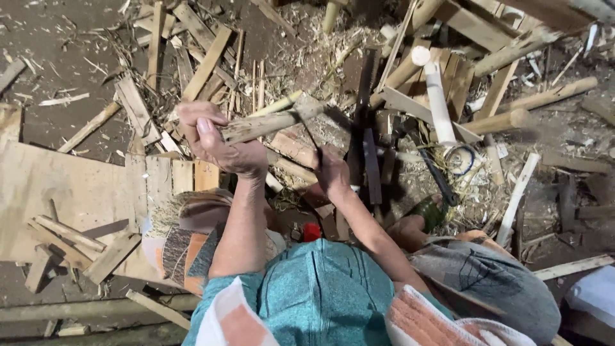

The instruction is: Shaving and shaping a wooden stick using a large curved machete-like blade in a workshop environment.

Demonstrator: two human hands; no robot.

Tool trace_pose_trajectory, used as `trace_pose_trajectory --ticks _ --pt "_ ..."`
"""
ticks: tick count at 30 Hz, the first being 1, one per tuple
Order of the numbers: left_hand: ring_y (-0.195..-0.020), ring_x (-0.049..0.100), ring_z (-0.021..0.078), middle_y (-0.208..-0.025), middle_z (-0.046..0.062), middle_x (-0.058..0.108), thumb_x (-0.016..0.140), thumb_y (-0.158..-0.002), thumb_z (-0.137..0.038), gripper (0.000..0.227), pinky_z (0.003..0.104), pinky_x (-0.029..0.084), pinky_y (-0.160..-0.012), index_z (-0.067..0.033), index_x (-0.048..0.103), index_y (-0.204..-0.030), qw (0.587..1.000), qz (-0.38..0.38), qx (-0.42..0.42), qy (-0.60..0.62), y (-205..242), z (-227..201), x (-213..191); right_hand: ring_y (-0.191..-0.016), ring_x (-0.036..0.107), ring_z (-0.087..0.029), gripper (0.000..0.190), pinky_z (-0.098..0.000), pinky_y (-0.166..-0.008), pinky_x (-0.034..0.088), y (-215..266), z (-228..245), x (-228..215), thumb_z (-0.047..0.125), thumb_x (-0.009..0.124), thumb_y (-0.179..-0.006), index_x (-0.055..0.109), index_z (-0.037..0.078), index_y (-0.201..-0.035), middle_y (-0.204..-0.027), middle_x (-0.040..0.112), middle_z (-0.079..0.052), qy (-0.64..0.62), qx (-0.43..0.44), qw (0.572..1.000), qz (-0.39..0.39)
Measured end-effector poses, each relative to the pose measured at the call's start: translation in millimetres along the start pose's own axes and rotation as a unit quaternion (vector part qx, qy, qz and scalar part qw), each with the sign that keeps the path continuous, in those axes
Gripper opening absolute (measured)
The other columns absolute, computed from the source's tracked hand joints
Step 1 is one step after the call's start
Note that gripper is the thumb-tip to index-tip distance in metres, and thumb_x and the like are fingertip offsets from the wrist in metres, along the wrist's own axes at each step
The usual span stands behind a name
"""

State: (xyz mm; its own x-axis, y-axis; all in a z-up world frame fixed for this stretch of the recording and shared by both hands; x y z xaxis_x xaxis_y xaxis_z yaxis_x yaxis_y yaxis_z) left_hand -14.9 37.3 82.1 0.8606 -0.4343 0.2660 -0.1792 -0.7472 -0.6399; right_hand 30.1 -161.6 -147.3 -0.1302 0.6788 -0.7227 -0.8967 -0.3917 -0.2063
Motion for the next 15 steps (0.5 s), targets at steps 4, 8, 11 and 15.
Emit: trace_pose_trajectory --ticks 4,8,11,15 --pt "-0.060 0.039 0.0118 -0.070 0.005 0.044 0.028 -0.089 -0.020 0.021 0.024 0.039 -0.061 -0.0089 0.044 -0.080 0.995 -0.010 0.054 -0.088 5.8 24.1 -17.4 -0.064 0.063 -0.044 0.018 -0.0507 -0.056 0.051 3.3 -7.7 11.5 0.024 0.057 -0.087 0.058 0.007 -0.094 -0.066 0.062 -0.022 0.018 0.026 0.999 0.041" --pt "-0.058 0.056 0.0115 -0.073 0.012 0.060 0.032 -0.091 -0.015 0.031 0.019 0.051 -0.052 -0.0006 0.059 -0.090 0.989 -0.036 0.073 -0.120 15.3 32.3 -28.9 -0.057 0.066 -0.032 0.012 -0.0365 -0.050 0.053 -8.5 38.8 -30.9 0.026 0.055 -0.092 0.058 0.015 -0.090 -0.060 0.063 -0.012 -0.025 -0.017 1.000 0.009" --pt "-0.062 0.027 0.0098 -0.070 -0.002 0.034 0.023 -0.089 -0.025 0.021 0.025 0.029 -0.061 -0.0176 0.029 -0.071 0.999 -0.011 0.026 -0.037 -1.1 -0.5 -1.0 -0.075 0.062 -0.051 0.026 -0.0583 -0.068 0.049 8.1 -44.6 30.9 0.027 0.049 -0.088 0.054 0.006 -0.103 -0.072 0.062 -0.030 0.038 0.154 0.976 0.150" --pt "-0.063 0.025 0.0098 -0.072 -0.001 0.033 0.024 -0.087 -0.025 0.017 0.025 0.028 -0.061 -0.0171 0.030 -0.073 1.000 0.001 0.001 -0.019 3.2 6.1 1.6 -0.074 0.060 -0.052 0.022 -0.0584 -0.066 0.048 1.2 -12.6 10.3 0.020 0.055 -0.078 0.057 0.002 -0.093 -0.073 0.062 -0.029 -0.003 0.117 0.986 0.121"
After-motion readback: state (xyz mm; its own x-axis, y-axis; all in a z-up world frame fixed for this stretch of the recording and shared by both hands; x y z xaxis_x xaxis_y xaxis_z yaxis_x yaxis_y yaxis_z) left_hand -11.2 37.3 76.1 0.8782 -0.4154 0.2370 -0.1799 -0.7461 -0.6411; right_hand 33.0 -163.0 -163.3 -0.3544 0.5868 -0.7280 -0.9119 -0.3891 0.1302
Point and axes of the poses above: each hand's wrist, its own y-axis away from the middle knuckle, its own x-axis out of the palm, z = x × y, the point moved 10 cm from there along -y, towards the middle knuckle
